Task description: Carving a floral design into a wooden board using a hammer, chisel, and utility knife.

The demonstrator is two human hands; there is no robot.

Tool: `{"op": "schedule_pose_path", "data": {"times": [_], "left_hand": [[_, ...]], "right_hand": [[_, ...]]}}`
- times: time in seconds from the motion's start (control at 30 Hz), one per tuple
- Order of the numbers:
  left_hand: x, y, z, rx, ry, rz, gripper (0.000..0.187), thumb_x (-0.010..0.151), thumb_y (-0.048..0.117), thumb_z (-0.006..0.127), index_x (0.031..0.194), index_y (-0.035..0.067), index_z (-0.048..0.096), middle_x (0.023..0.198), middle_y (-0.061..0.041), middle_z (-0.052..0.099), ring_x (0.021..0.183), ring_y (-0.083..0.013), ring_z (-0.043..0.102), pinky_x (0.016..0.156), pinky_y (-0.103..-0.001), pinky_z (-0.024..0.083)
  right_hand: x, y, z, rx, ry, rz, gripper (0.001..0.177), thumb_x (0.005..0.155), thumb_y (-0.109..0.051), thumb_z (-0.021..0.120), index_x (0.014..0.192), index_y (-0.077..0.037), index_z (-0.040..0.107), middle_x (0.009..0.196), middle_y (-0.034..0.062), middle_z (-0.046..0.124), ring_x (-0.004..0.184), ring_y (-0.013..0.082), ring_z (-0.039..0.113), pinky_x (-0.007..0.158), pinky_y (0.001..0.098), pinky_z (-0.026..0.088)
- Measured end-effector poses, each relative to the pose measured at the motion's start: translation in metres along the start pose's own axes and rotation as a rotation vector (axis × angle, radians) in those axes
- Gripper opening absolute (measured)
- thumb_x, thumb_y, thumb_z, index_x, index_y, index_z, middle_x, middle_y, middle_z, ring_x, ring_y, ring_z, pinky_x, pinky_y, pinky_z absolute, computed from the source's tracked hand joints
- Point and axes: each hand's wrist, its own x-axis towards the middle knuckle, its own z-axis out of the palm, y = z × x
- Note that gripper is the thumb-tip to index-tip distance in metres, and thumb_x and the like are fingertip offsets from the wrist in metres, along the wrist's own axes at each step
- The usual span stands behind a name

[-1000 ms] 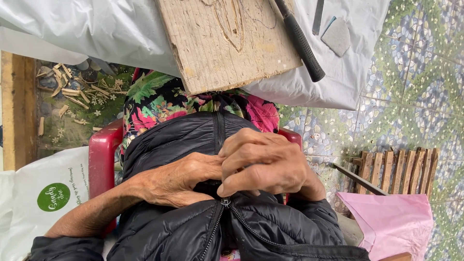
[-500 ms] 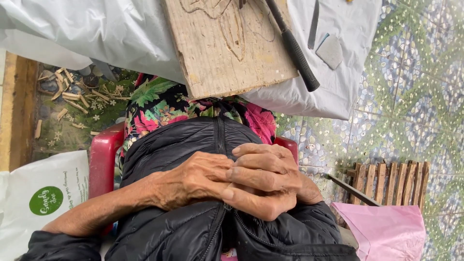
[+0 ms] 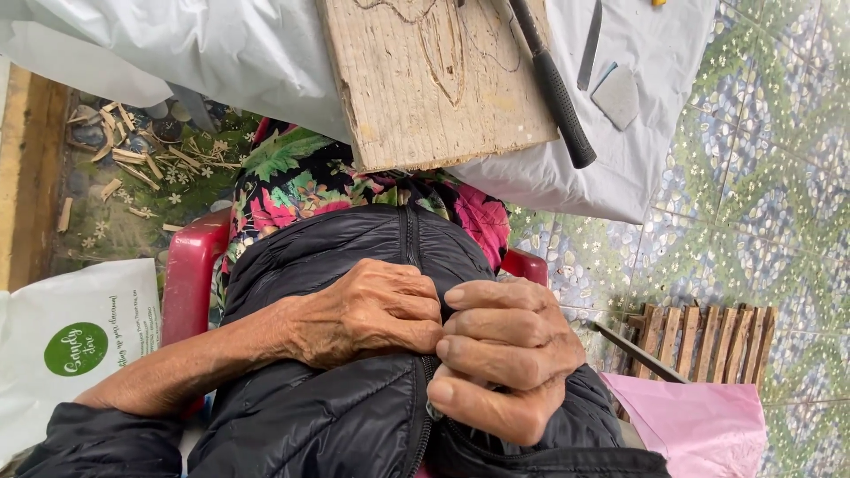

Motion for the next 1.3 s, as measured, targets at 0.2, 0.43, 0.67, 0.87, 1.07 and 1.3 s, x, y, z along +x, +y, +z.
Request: {"op": "schedule_pose_path", "data": {"times": [0.2,0.43,0.67,0.87,1.07,1.3], "left_hand": [[-0.01,-0.005,-0.002,-0.087,-0.067,-0.11,0.054,0.114,0.032,0.017,0.08,0.003,0.048,0.079,-0.01,0.052,0.071,-0.032,0.049,0.069,-0.043,0.041],[0.006,0.045,-0.051,-0.385,0.127,-0.31,0.025,0.11,0.019,0.047,0.117,0.006,0.066,0.116,-0.009,0.074,0.109,-0.0291,0.074,0.102,-0.041,0.061],[0.001,0.063,-0.081,-0.816,-0.143,-0.073,0.047,0.126,0.033,0.028,0.096,0.003,0.05,0.106,-0.025,0.057,0.103,-0.0553,0.061,0.104,-0.069,0.056],[-0.02,0.043,-0.101,-0.994,-0.43,0.103,0.054,0.131,0.03,0.019,0.085,0.006,0.034,0.087,-0.019,0.039,0.08,-0.0508,0.048,0.091,-0.068,0.05],[-0.026,-0.003,-0.146,0.022,0.125,-0.257,0.019,0.114,0.02,0.065,0.116,0.002,0.069,0.112,-0.014,0.073,0.101,-0.0281,0.075,0.081,-0.037,0.069],[-0.049,-0.14,-0.233,1.41,0.278,-0.604,0.058,0.091,0.012,0.096,0.141,-0.003,0.072,0.125,-0.02,0.06,0.11,-0.0355,0.056,0.092,-0.049,0.05]], "right_hand": [[0.028,0.01,0.013,0.252,-0.06,0.048,0.026,0.104,-0.009,0.049,0.084,-0.007,0.066,0.069,0.0096,0.063,0.057,0.0202,0.058,0.057,0.0345,0.056],[0.029,0.005,-0.037,0.795,0.076,0.311,0.032,0.109,-0.01,0.056,0.079,-0.019,0.065,0.082,0.0002,0.076,0.063,0.017,0.065,0.065,0.0331,0.062],[-0.003,0.016,-0.081,1.359,-0.56,0.061,0.022,0.107,-0.006,0.056,0.09,-0.01,0.069,0.102,0.0124,0.07,0.103,0.0306,0.06,0.095,0.0468,0.047],[-0.018,0.049,-0.091,1.304,-0.624,0.25,0.023,0.112,-0.007,0.047,0.112,-0.006,0.07,0.113,0.0111,0.069,0.095,0.0248,0.066,0.083,0.0379,0.056],[-0.061,0.126,-0.094,0.001,-0.453,0.82,0.027,0.104,-0.026,0.059,0.126,-0.011,0.064,0.126,0.0117,0.064,0.11,0.0242,0.069,0.094,0.0368,0.061],[-0.085,0.201,-0.068,-0.474,-0.449,1.049,0.057,0.097,-0.02,0.068,0.15,-0.012,0.048,0.135,0.019,0.05,0.127,0.0341,0.047,0.102,0.0502,0.045]]}}
